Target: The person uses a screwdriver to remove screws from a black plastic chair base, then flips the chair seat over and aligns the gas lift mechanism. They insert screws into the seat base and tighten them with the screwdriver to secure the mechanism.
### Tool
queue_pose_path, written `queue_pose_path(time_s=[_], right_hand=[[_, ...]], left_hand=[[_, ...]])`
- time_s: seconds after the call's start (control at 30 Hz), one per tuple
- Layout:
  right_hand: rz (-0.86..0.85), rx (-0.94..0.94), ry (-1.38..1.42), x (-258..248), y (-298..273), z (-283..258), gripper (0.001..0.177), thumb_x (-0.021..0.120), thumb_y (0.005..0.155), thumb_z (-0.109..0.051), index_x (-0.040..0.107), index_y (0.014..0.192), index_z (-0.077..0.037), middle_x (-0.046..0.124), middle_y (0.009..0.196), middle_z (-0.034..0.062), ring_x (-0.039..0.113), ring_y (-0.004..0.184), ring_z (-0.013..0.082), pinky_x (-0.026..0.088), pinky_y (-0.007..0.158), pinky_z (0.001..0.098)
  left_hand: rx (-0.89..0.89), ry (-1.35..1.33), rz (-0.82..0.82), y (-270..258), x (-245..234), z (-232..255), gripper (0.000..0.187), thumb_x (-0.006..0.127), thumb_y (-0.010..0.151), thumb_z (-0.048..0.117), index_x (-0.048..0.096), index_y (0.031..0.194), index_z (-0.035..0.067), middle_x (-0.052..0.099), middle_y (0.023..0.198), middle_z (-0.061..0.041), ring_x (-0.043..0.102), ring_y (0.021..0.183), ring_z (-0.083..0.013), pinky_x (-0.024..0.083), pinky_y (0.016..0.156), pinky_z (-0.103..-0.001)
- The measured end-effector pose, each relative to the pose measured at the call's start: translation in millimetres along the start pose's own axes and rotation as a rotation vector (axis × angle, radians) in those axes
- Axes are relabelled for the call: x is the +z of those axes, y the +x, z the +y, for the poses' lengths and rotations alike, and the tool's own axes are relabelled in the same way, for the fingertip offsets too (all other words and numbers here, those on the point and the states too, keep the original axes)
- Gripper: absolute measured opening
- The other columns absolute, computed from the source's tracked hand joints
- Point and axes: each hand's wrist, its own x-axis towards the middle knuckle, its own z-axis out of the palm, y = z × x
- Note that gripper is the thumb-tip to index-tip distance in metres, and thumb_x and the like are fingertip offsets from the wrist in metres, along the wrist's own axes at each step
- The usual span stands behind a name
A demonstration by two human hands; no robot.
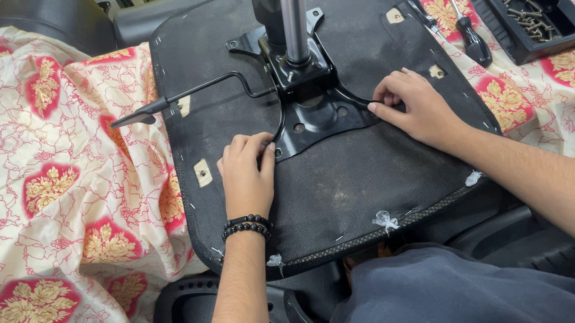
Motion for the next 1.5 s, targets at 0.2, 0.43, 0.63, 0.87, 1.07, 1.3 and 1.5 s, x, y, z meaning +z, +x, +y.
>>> queue_pose_path(time_s=[0.2,0.43,0.63,0.87,1.07,1.3,1.5], right_hand=[[0.021,-0.064,-0.041,1.9,-1.5,-3.1,0.012,0.069,0.096,-0.014,0.062,0.095,-0.005,0.058,0.084,0.0039,0.057,0.080,0.0190,0.044,0.096,0.0379],[0.026,-0.054,-0.050,3.9,-1.6,-0.9,0.011,0.069,0.096,-0.014,0.062,0.095,-0.005,0.058,0.085,0.0041,0.057,0.083,0.0201,0.044,0.094,0.0369],[0.031,-0.055,-0.068,3.9,-1.1,-0.5,0.010,0.069,0.095,-0.014,0.063,0.094,-0.006,0.056,0.082,0.0037,0.056,0.080,0.0199,0.043,0.094,0.0373],[0.020,-0.102,-0.076,1.5,-2.0,-4.3,0.008,0.068,0.096,-0.014,0.064,0.095,-0.006,0.056,0.079,0.0028,0.058,0.080,0.0200,0.039,0.108,0.0434],[0.016,-0.116,-0.090,2.2,-2.2,-10.5,0.009,0.063,0.100,-0.014,0.063,0.099,-0.005,0.059,0.087,0.0052,0.061,0.091,0.0255,0.037,0.114,0.0486],[0.003,-0.111,-0.131,1.1,-2.3,-14.8,0.010,0.060,0.102,-0.014,0.062,0.100,-0.004,0.059,0.090,0.0080,0.060,0.094,0.0297,0.040,0.112,0.0483],[0.023,-0.116,-0.168,1.4,-1.6,-14.4,0.009,0.059,0.102,-0.012,0.061,0.101,-0.003,0.059,0.093,0.0095,0.059,0.096,0.0306,0.043,0.097,0.0441]], left_hand=[[0.029,0.070,0.035,-3.3,0.4,6.2,0.012,0.066,0.096,0.017,0.071,0.107,0.013,0.065,0.101,0.000,0.061,0.098,-0.0204,0.042,0.097,-0.038],[0.062,0.065,0.034,-2.8,-2.0,6.9,0.014,0.066,0.096,0.016,0.070,0.109,0.012,0.063,0.102,-0.002,0.060,0.099,-0.0222,0.042,0.093,-0.039],[0.066,0.066,0.042,-3.3,-1.3,8.2,0.014,0.065,0.096,0.015,0.069,0.108,0.011,0.064,0.103,-0.002,0.060,0.098,-0.0224,0.042,0.094,-0.039],[0.071,0.005,0.068,-2.9,-1.7,4.6,0.013,0.066,0.094,0.013,0.070,0.106,0.010,0.065,0.101,-0.003,0.061,0.099,-0.0225,0.043,0.095,-0.039],[-0.029,-0.071,0.043,-1.4,-0.3,-1.1,0.012,0.066,0.091,0.012,0.073,0.100,0.010,0.067,0.095,-0.001,0.063,0.092,-0.0194,0.045,0.092,-0.036],[0.009,-0.082,0.062,-5.3,-1.6,-5.8,0.021,0.059,0.089,0.006,0.075,0.103,0.009,0.068,0.098,-0.002,0.063,0.097,-0.0200,0.044,0.092,-0.037],[0.017,-0.095,0.062,-7.8,-3.5,-3.8,0.021,0.062,0.087,0.007,0.075,0.103,0.010,0.068,0.096,-0.001,0.062,0.094,-0.0199,0.045,0.091,-0.036]])
